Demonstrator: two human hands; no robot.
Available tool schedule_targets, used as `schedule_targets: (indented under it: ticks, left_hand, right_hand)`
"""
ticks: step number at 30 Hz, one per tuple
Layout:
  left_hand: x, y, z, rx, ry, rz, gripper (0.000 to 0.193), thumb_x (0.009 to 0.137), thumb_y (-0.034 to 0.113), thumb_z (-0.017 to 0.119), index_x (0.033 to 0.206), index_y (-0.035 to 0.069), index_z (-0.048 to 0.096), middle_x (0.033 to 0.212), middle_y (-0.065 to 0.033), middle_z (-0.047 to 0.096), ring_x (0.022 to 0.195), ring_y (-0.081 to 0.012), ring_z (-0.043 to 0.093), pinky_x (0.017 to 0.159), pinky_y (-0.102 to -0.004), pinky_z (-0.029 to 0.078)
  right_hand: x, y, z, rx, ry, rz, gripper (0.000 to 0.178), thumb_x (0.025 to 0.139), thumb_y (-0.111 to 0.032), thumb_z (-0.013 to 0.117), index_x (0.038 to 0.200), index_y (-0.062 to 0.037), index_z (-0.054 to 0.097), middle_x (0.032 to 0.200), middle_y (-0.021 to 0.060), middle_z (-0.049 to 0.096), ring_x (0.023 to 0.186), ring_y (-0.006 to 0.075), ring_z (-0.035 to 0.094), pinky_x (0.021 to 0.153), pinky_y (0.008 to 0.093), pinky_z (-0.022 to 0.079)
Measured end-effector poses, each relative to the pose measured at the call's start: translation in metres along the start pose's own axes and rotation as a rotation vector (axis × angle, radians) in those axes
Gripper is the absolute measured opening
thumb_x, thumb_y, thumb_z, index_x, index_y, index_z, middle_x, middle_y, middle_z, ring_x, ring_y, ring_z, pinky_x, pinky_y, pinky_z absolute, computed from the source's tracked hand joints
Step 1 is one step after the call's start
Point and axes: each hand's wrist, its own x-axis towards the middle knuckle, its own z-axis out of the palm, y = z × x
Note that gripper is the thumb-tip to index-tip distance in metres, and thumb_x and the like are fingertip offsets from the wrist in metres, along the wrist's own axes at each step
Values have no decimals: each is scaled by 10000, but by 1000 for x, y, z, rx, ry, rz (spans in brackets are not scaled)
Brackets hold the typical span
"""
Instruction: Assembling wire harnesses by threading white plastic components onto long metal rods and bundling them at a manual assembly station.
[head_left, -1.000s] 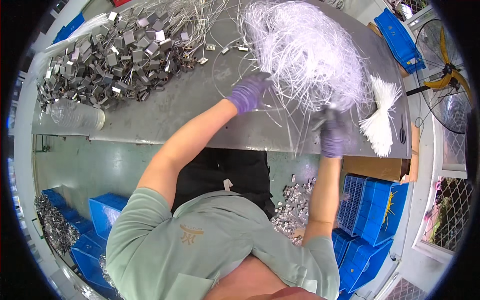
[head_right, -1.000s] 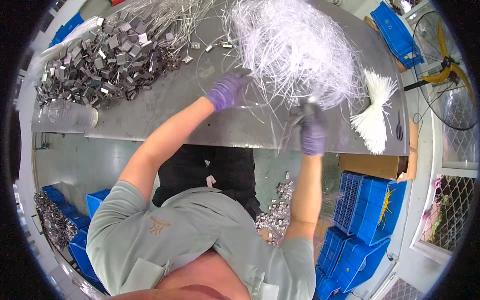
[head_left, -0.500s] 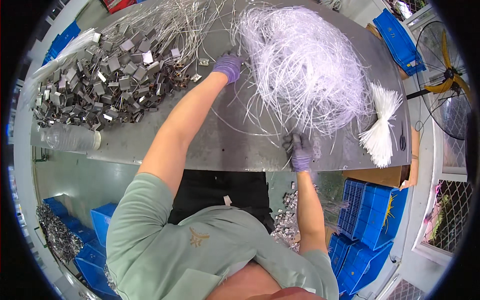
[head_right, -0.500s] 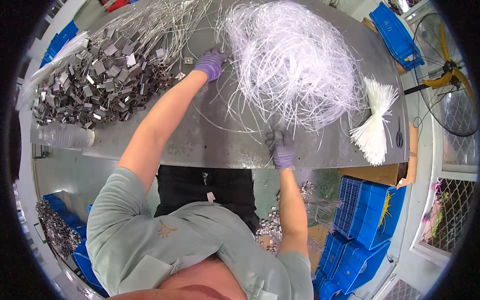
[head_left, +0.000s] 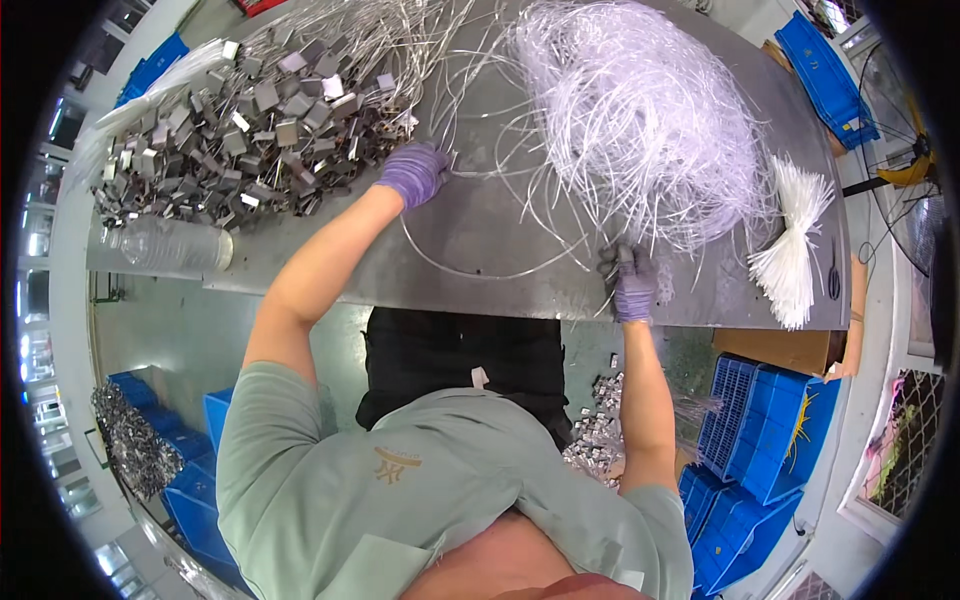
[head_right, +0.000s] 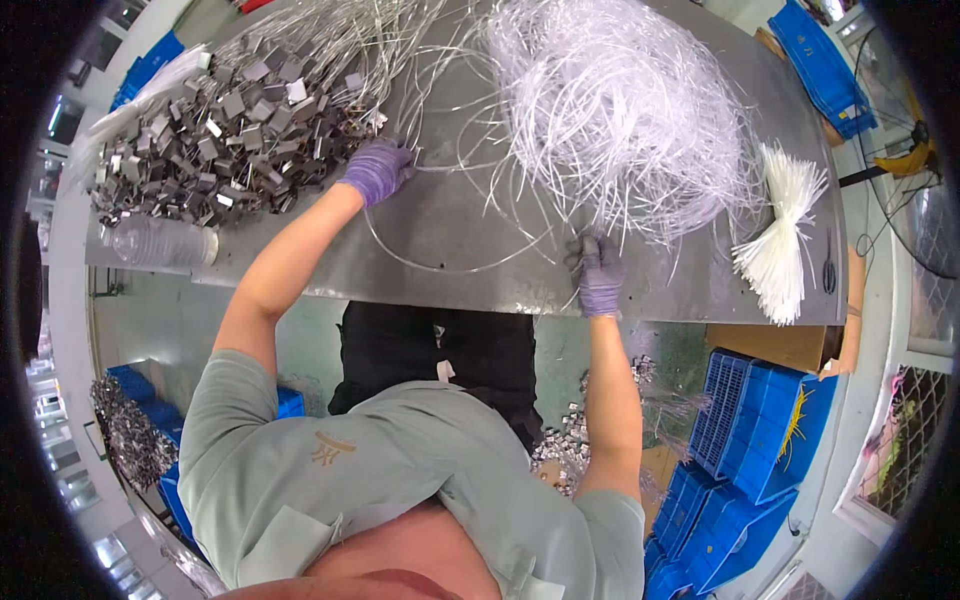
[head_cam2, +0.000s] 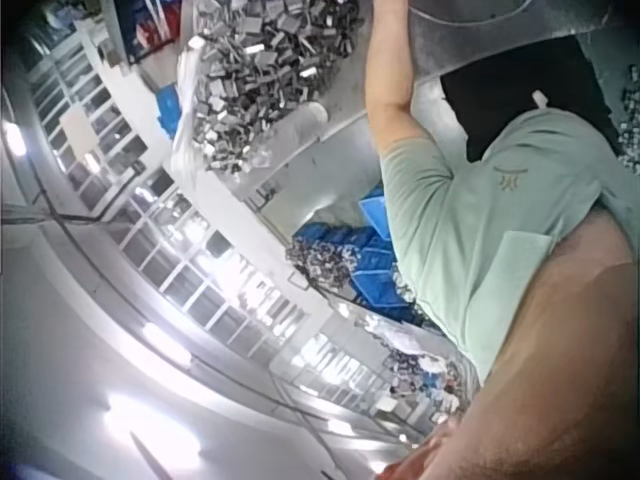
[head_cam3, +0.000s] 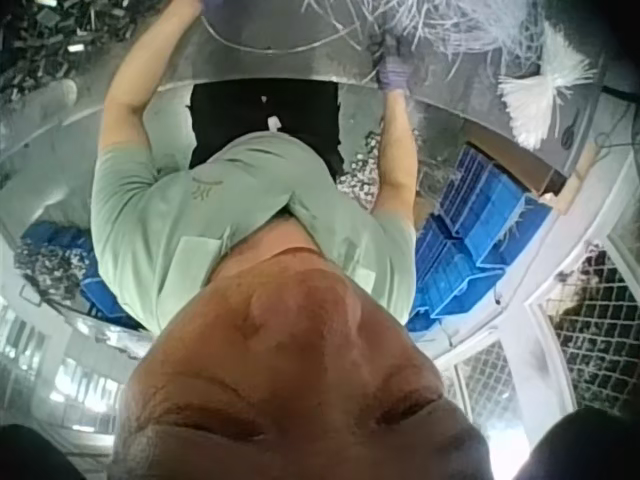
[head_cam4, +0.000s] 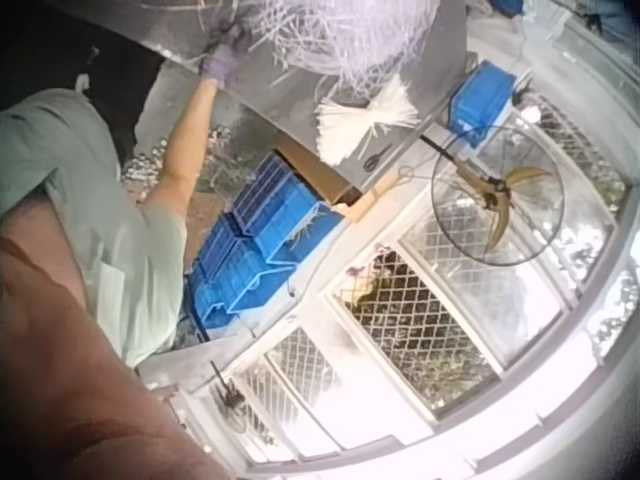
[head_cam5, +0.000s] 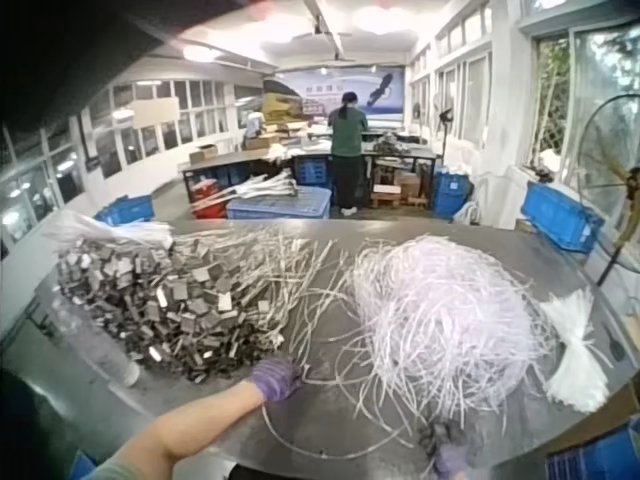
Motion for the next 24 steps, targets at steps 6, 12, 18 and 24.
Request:
schedule_targets:
  ticks: [6,12,18,24]
  left_hand:
    - [-26,-33,19,-317,279,154,270,816,174,625,1066,74,645,1184,-201,535,1068,-363,534,910,-398,450]
    - [-73,-22,14,-503,599,-208,503,762,232,673,1215,62,537,1289,-194,470,1111,-369,513,947,-402,427]
    - [-78,-9,36,-424,247,-346,576,772,385,649,1203,17,544,1193,-226,559,1110,-365,532,926,-418,436]
    - [-51,-10,42,-691,117,-602,584,772,462,611,1107,-16,605,1131,-243,590,1067,-380,561,908,-408,445]
  right_hand:
    - [0,-2,2,-36,-15,-21,273,907,-242,579,1042,-6,566,748,70,642,552,102,562,481,223,421]
    - [-1,0,4,-104,14,-25,240,908,-226,576,1003,-6,581,735,63,635,533,88,549,469,220,407]
    - [3,12,3,-204,14,-129,193,912,-188,567,980,-8,579,688,50,607,512,86,521,465,220,406]
    - [-3,6,10,-177,24,-102,185,912,-187,561,963,-10,572,681,52,600,526,92,526,472,227,418]
